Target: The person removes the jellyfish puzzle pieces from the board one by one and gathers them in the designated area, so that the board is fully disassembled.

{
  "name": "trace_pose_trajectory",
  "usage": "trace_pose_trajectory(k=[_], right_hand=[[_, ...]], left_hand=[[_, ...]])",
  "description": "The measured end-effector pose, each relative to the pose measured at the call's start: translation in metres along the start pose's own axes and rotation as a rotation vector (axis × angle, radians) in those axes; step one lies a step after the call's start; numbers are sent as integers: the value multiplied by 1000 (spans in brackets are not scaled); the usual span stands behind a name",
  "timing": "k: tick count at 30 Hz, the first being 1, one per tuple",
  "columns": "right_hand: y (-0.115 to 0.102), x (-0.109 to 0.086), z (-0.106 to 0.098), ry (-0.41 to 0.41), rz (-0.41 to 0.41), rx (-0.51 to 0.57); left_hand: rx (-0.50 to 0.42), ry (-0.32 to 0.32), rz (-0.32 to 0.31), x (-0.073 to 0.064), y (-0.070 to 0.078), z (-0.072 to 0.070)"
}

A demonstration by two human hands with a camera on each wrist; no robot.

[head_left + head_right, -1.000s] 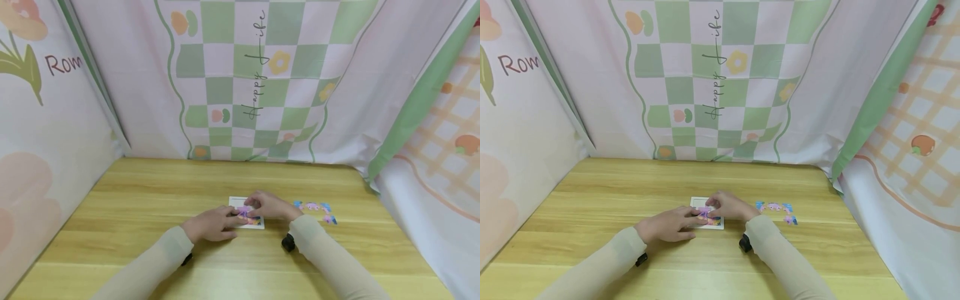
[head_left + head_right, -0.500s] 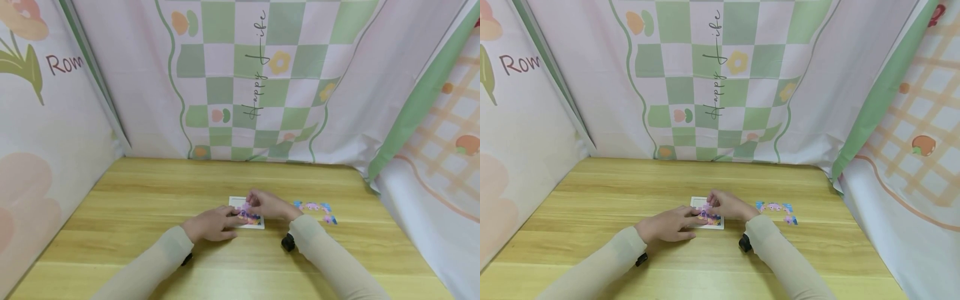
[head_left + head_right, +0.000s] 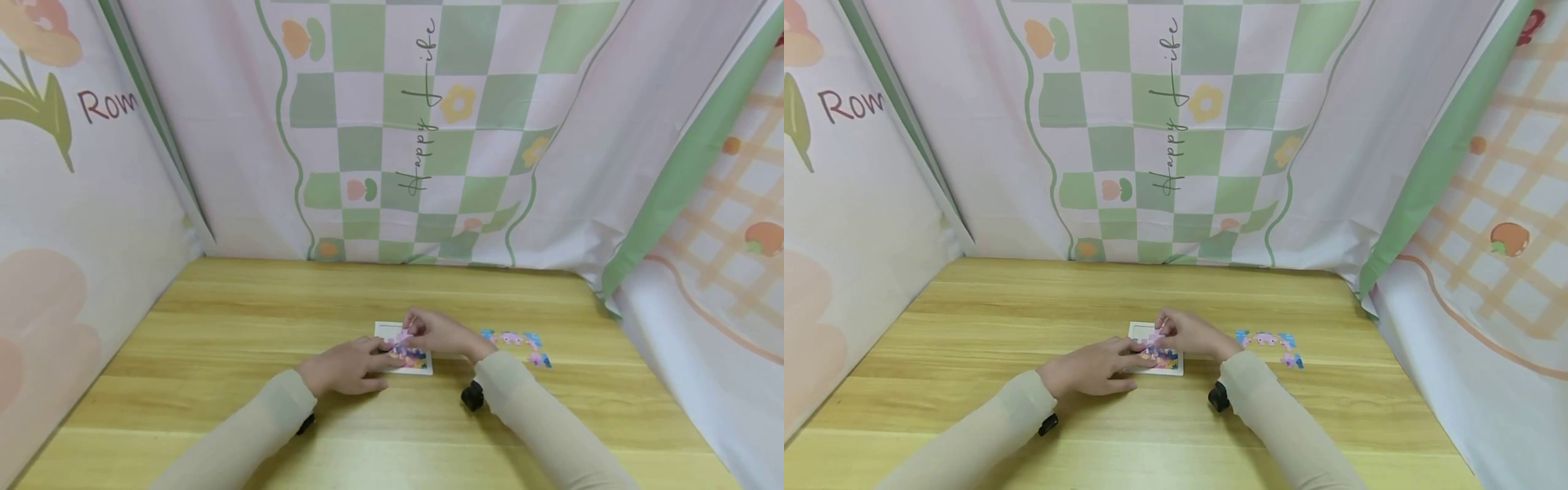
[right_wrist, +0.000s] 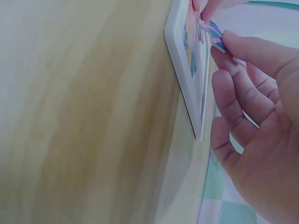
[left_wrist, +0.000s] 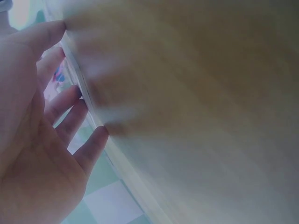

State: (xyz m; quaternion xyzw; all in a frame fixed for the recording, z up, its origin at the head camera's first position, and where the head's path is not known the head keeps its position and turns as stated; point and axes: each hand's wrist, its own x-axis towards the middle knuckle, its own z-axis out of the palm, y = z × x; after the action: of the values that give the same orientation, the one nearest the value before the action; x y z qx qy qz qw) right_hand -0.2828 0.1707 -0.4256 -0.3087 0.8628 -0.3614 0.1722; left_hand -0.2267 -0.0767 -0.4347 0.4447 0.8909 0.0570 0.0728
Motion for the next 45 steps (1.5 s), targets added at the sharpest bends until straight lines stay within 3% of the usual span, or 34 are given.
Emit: trace_pose_trajectory(k=[16,23,31,45], right_hand=[[24,-35,-30,45,50,47],[39,-61,-48,66,74,23],[55,-92,-60,93,150,67],[82,-143,-81,102,193,74]], left_hand=[[-20,14,9,1,-1,3],[-11,8,5,0,-1,3],[0,18,9,0,-1,4],[-25,34,28,-1,0,2]])
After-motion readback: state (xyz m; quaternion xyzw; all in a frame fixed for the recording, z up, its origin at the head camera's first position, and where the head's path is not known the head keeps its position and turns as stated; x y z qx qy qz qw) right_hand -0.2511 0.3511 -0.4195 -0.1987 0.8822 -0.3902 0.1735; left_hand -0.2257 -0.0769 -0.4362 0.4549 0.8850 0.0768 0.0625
